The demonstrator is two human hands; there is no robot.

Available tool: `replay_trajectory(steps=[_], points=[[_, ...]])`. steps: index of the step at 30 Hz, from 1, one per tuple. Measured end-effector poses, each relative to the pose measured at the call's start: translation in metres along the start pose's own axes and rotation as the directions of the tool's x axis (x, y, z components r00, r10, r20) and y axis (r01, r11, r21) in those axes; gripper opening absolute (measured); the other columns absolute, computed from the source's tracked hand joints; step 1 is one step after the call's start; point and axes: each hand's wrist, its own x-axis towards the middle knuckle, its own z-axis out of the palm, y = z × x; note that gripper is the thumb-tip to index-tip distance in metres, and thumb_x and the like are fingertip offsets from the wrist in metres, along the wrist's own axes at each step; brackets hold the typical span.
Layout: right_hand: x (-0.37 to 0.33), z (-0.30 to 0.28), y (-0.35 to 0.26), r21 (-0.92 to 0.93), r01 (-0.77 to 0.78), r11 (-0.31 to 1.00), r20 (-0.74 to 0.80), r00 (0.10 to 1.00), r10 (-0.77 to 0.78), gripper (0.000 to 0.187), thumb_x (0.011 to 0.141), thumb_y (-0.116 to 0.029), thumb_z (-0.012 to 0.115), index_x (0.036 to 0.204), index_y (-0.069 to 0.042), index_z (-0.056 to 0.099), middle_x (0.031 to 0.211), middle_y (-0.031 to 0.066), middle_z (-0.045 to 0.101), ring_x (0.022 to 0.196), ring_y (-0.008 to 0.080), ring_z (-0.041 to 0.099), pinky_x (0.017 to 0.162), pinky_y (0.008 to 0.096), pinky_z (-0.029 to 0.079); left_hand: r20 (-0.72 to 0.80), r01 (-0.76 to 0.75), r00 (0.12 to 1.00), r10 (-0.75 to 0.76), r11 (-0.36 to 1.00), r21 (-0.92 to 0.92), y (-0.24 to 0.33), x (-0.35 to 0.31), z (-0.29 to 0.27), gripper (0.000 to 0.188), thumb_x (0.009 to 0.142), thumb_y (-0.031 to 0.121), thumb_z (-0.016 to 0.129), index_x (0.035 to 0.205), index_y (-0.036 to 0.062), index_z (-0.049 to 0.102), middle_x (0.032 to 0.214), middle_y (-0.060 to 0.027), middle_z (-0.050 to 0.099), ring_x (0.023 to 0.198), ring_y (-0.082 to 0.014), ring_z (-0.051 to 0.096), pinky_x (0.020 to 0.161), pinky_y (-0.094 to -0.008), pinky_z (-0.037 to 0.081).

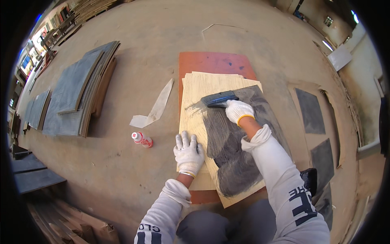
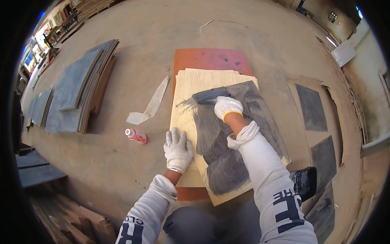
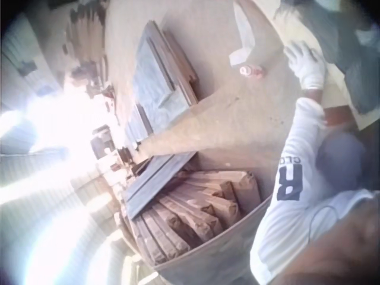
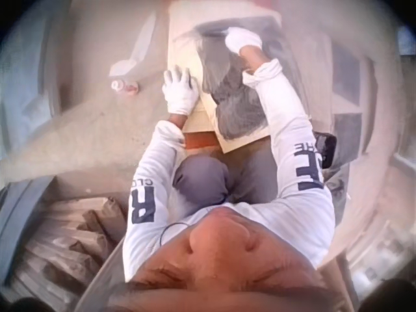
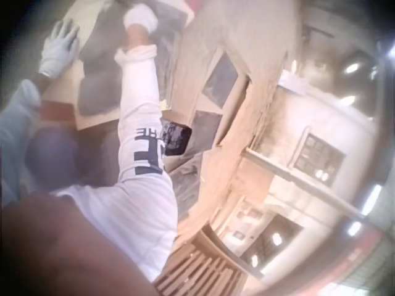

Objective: The person applies dark paint to rectangular wooden boards using a brush, working one at a time on a low table. They repeatedly dip the brush into a paint container, spread paint across each board, then set the finished board aside on the floor.

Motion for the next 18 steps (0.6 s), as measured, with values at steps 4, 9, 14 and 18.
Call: replay_trajectory(steps=[4, 9, 14, 18], points=[[-0.023, 0.021, -0.062, -0.036, 0.153, 0.988, 0.022, 0.988, -0.153, 0.036, 0.1, -0.028, 0.05, 0.124, -0.011, 0.071, 0.116, 0.0209, 0.075, 0.11, 0.0408, 0.071, 0.094, 0.0538, 0.056, -0.003, 0.007, 1.0, -0.007, 0.998, -0.057, -0.004, -0.001, -0.003, 0.046, 0.098, 0.031, 0.057, 0.139, 0.012, 0.065, 0.162, -0.0242, 0.044, 0.152, -0.0462, 0.036, 0.115, -0.0546, 0.035], [-0.028, 0.006, -0.069, -0.103, 0.147, 0.984, 0.099, 0.986, -0.136, 0.04, 0.101, -0.03, 0.051, 0.132, -0.012, 0.067, 0.123, 0.0176, 0.074, 0.115, 0.0388, 0.07, 0.098, 0.0519, 0.055, -0.027, -0.033, 0.999, 0.031, 0.997, -0.069, -0.014, -0.005, -0.002, 0.044, 0.098, 0.032, 0.056, 0.137, 0.0137, 0.068, 0.162, -0.0234, 0.045, 0.151, -0.0463, 0.037, 0.119, -0.0543, 0.031], [-0.033, 0.014, -0.09, -0.042, 0.145, 0.989, 0.059, 0.988, -0.142, 0.039, 0.099, -0.021, 0.048, 0.128, -0.01, 0.07, 0.129, 0.019, 0.072, 0.119, 0.0394, 0.068, 0.1, 0.0509, 0.055, -0.125, -0.056, 0.991, 0.045, 0.994, -0.089, -0.015, -0.007, 0.008, 0.04, 0.093, 0.03, 0.063, 0.127, 0.0139, 0.074, 0.156, -0.0224, 0.051, 0.146, -0.0469, 0.042, 0.119, -0.0575, 0.03], [-0.073, -0.006, -0.059, -0.143, 0.177, 0.974, 0.196, 0.969, -0.148, 0.043, 0.101, -0.031, 0.048, 0.135, -0.01, 0.065, 0.127, 0.0201, 0.072, 0.118, 0.0405, 0.068, 0.101, 0.0522, 0.054, -0.054, -0.104, 0.994, 0.1, 0.992, -0.075, -0.03, -0.032, -0.006, 0.047, 0.094, 0.031, 0.061, 0.138, 0.0147, 0.068, 0.16, -0.0205, 0.048, 0.148, -0.0466, 0.04, 0.119, -0.0574, 0.03]])
